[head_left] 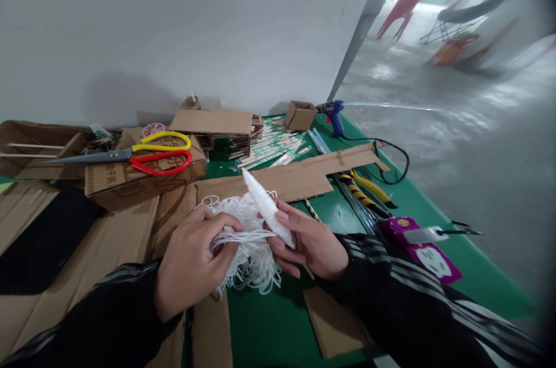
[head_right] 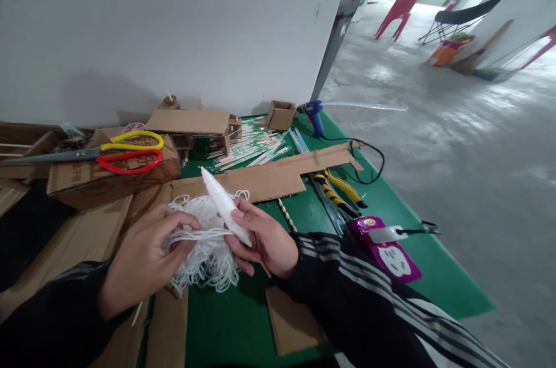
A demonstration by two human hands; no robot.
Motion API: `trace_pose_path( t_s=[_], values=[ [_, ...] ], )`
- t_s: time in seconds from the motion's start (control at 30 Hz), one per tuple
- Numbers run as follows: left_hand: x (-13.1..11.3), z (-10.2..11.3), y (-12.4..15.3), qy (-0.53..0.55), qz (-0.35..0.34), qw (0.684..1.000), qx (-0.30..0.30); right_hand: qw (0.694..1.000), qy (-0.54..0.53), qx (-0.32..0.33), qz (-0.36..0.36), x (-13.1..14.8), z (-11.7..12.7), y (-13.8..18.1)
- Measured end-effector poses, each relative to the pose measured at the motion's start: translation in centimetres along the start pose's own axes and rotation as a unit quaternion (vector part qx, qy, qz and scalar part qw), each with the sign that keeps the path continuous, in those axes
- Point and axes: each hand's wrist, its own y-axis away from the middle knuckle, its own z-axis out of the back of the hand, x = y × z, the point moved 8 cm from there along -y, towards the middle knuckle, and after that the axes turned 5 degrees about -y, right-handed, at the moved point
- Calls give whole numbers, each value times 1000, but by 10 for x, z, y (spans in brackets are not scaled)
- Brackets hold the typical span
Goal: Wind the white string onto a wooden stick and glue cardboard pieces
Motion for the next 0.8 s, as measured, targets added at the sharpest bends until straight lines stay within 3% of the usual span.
trace_pose_path(
  t_s=[0.07,0.13,0.23,0.3,0.37,0.47,0.63,0.7,0.8],
  values=[
    [3,9,4,72,-3,996,-53,1000,4,-4,-3,-1,1,-1],
    [11,9,6,215,31,974,-65,1000,5,-4,-10,-4,2,-2],
    [22,-6,7,454,127,882,-20,1000,3,-5,-20,-8,3,-2],
    [24,-12,5,546,162,822,-15,1000,3,-5,-22,-9,5,-2],
    [26,-14,1,578,170,798,-24,1000,8,7,-23,-9,4,-2],
    [25,-17,-1,536,166,828,9,999,19,39,-32,-10,-1,-2],
    [5,-6,-3,265,71,954,118,994,50,54,-78,-16,-5,0],
    [-2,2,-3,173,48,974,139,992,60,58,-99,-19,-5,2],
    [0,18,-5,130,74,983,104,988,74,66,-119,-20,-6,4]
  ],
)
